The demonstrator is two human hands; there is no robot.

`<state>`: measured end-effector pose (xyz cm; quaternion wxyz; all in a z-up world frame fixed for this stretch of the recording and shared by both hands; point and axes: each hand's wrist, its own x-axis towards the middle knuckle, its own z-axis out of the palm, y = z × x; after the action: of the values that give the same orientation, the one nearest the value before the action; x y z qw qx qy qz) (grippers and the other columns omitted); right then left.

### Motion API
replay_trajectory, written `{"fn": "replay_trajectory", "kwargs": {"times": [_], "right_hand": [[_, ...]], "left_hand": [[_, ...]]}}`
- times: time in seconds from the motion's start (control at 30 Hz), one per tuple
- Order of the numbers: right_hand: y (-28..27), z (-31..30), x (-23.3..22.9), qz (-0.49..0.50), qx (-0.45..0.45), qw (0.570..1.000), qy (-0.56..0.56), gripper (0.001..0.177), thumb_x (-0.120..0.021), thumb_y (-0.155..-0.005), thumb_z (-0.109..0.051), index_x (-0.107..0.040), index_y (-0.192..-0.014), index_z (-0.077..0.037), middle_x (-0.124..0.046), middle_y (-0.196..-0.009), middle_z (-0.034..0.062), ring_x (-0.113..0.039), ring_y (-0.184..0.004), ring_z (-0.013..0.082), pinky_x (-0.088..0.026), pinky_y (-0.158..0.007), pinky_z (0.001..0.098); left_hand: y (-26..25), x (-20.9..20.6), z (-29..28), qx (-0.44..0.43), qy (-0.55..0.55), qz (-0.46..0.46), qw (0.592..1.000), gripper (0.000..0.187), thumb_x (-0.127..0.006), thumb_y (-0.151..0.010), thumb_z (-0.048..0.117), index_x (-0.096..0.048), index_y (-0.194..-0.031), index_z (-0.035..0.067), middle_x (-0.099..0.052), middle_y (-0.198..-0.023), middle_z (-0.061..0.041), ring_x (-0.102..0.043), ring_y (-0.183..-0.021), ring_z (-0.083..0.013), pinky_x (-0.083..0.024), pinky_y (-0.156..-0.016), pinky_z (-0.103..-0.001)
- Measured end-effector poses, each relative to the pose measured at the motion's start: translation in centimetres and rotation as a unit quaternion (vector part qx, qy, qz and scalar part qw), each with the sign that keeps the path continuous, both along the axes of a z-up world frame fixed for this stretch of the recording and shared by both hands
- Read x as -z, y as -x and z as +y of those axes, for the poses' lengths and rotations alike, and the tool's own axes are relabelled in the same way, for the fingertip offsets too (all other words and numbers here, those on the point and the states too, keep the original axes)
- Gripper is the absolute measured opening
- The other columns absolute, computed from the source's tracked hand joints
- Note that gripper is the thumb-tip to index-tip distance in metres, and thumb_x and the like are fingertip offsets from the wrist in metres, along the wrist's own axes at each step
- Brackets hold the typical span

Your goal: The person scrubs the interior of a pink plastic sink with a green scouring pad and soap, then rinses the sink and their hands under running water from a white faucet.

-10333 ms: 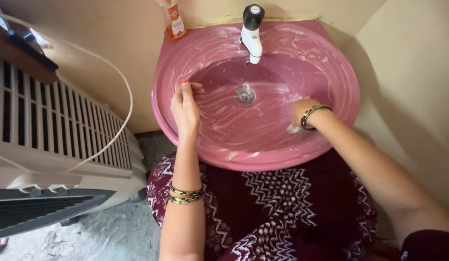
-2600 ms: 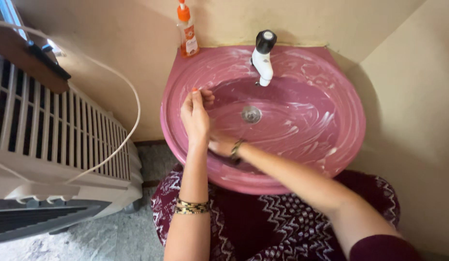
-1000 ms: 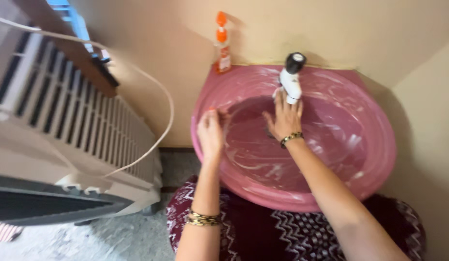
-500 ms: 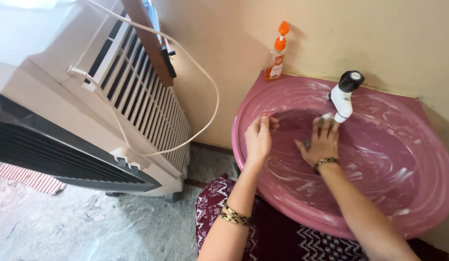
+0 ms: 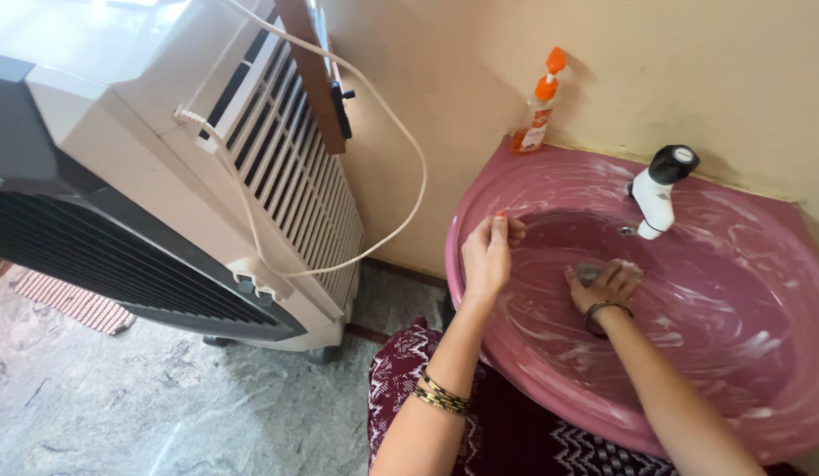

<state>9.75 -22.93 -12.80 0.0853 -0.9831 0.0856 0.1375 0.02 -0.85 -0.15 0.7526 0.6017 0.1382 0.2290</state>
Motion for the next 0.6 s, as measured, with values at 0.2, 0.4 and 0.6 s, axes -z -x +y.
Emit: {"fn": "replay_trajectory", "kwargs": {"times": [0.2,0.4,0.6], "right_hand": [[3.0,4.6,0.5,0.033,-0.336,0.872,-0.355,0.101,-0.052,-0.088,-0.067,-0.015,-0.16,-0.006,-0.02,-0.168,0.0203,-0.022,-0.156,0.0309,-0.023,-0.125,0.0412],[0.9,1.5,-1.0,-0.014,-0.218,0.975,0.028,0.084,-0.052,-0.093,-0.059,-0.027,-0.158,-0.012,-0.025,-0.168,0.0196,-0.022,-0.154,0.0432,-0.021,-0.12,0.0581],[2.7,3.3,1.6,-0.051,-0.345,0.929,-0.121,0.083,-0.053,-0.089,-0.057,-0.035,-0.152,-0.005,-0.046,-0.149,0.0259,-0.044,-0.138,0.0402,-0.035,-0.115,0.0484]], "left_hand": [[0.0,0.0,0.5,-0.001,-0.005,0.002,1.0,0.043,-0.049,-0.108,0.031,-0.073,-0.096,-0.002,-0.075,-0.084,-0.009,-0.071,-0.078,-0.0144,-0.057,-0.073,-0.03],[-0.1,-0.6,0.6,-0.006,-0.024,0.016,1.0,0.042,-0.047,-0.107,0.03,-0.073,-0.096,-0.001,-0.075,-0.084,-0.008,-0.072,-0.078,-0.0148,-0.058,-0.073,-0.03],[0.4,-1.1,-0.2,-0.005,-0.029,0.017,0.999,0.04,-0.048,-0.107,0.027,-0.073,-0.096,-0.002,-0.076,-0.085,-0.01,-0.072,-0.08,-0.0151,-0.057,-0.075,-0.031]]}}
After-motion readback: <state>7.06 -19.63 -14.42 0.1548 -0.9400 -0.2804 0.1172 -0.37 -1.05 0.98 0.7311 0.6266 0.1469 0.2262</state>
